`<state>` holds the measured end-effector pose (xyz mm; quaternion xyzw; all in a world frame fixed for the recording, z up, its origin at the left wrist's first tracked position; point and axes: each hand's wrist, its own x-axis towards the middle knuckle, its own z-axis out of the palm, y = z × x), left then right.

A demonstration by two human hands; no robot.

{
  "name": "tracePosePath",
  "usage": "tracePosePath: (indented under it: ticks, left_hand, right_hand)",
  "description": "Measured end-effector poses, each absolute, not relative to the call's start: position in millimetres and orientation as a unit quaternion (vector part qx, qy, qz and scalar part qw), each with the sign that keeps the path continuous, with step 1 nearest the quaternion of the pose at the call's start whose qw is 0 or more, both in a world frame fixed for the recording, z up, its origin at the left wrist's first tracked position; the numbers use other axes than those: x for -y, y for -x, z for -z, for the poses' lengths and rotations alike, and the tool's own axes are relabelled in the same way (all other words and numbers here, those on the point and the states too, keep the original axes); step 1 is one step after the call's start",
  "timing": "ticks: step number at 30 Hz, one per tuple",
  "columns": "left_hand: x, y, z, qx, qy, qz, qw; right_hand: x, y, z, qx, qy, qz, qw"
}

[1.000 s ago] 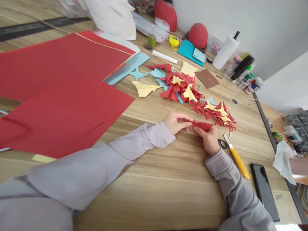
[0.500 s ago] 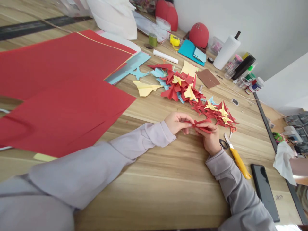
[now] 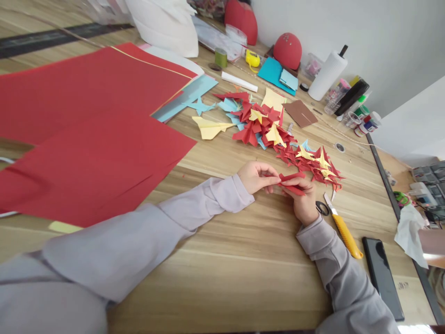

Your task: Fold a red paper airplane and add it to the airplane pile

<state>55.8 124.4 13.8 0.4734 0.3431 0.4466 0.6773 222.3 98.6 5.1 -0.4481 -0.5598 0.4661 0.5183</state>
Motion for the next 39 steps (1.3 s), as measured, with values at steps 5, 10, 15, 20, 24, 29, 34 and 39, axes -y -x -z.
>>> tracePosePath:
  ticks: [5, 10, 15, 20, 24, 29, 34, 39]
  left_hand:
    - [-126.7, -54.9, -10.7, -0.324, -0.464, -0.462, 0.682]
    - [-127.5, -52.9, -10.0, -0.312, -0.474, -0.470, 0.676]
    - [-128.2, -51.6, -9.7, -0.313, -0.474, -0.460, 0.683]
    - [-128.6, -51.1, -11.0, -0.308, -0.476, -0.449, 0.691]
    - [-128.5, -52.0, -11.5, -0.306, -0.479, -0.443, 0.693]
    - [-128.2, -52.7, -10.8, -0.301, -0.481, -0.442, 0.695]
    - [-128.7, -52.0, -11.6, -0.303, -0.473, -0.448, 0.696]
    - [-130.1, -51.8, -10.1, -0.309, -0.465, -0.462, 0.689]
  right_hand:
    - [-98.7, -222.3, -4.4, 0.565, 0.448, -0.457, 0.520]
    - [-99.1, -221.1, -5.5, 0.542, 0.462, -0.471, 0.521]
    - [-98.9, -221.2, -6.3, 0.564, 0.447, -0.460, 0.520]
    - [-99.0, -221.9, -5.0, 0.567, 0.452, -0.453, 0.519]
    - [-99.6, -223.0, -4.0, 0.572, 0.454, -0.447, 0.517]
    - [-98.5, -222.4, -5.8, 0.569, 0.471, -0.448, 0.504]
    - [-96.1, -220.5, -8.0, 0.539, 0.477, -0.477, 0.504]
    - [-95.7, -221.8, -10.2, 0.526, 0.478, -0.498, 0.498]
